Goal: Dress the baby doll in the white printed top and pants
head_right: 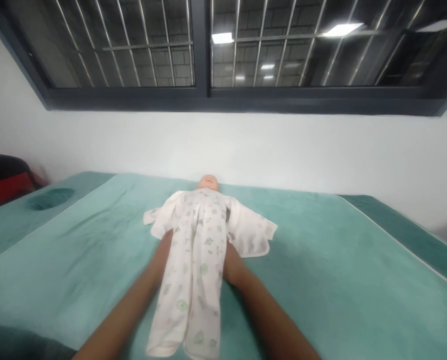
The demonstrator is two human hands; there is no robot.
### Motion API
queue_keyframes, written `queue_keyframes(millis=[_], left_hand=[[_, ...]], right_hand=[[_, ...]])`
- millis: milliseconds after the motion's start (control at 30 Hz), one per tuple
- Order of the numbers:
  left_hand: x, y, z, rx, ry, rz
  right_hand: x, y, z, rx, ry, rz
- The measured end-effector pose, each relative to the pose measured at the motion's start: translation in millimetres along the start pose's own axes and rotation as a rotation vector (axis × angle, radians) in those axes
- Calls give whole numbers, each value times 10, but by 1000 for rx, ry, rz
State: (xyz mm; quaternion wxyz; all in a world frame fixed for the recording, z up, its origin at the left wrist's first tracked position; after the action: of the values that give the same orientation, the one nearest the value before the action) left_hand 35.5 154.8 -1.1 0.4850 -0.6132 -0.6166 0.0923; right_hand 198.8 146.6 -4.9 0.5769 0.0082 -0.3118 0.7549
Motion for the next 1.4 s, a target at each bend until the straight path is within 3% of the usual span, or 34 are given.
queue_keyframes(millis=[200, 433, 533, 667, 767, 967, 1033, 1100, 1167, 1267, 1333, 1400], left_hand=[[2, 23, 16, 47, 38, -28], [-59, -34, -69, 101, 155, -53], [-122, -95, -152, 171, 220, -74], [-281, -130, -264, 204, 363, -68], [-395, -119, -257, 170, 394, -37], [-448, -134, -56, 17, 197, 68], [-426, -175, 101, -122, 40, 99], [-399, -270, 356, -261, -174, 46], [-391, -426, 681, -298, -392, -111], [-364, -639, 1064, -124, -591, -331], [-273, -651, 1200, 18, -642, -337], [-160, -590, 1257, 139, -653, -260]], right_hand=[[-55, 47, 122, -58, -94, 86], [38, 13, 198, -407, -45, -51], [20, -38, 164, -458, -5, -80], [-170, -12, 237, -530, -182, 12], [-389, 5, 270, -565, -276, 91], [-588, -70, 350, -530, -248, 141], [-625, -117, 356, -505, -241, 174], [-652, -244, 256, -495, -194, 178], [-652, -527, 44, -512, -87, 64], [-670, -1126, -339, -613, 130, -278], [-674, -1380, -528, -702, 250, -419], [-614, -1466, -650, -773, 333, -432]])
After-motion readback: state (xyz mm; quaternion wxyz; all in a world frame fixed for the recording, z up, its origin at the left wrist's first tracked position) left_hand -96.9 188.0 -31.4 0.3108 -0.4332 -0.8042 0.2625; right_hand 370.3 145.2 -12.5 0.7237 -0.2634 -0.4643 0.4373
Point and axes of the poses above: each hand's wrist, its own x-axis towards the middle knuckle, its own y-axis out of the palm, z = x × y, the point moved 10 cm from there along x, towards the middle knuckle, and after that the axes turned 3 degrees about -z, right-handed, at the moved point
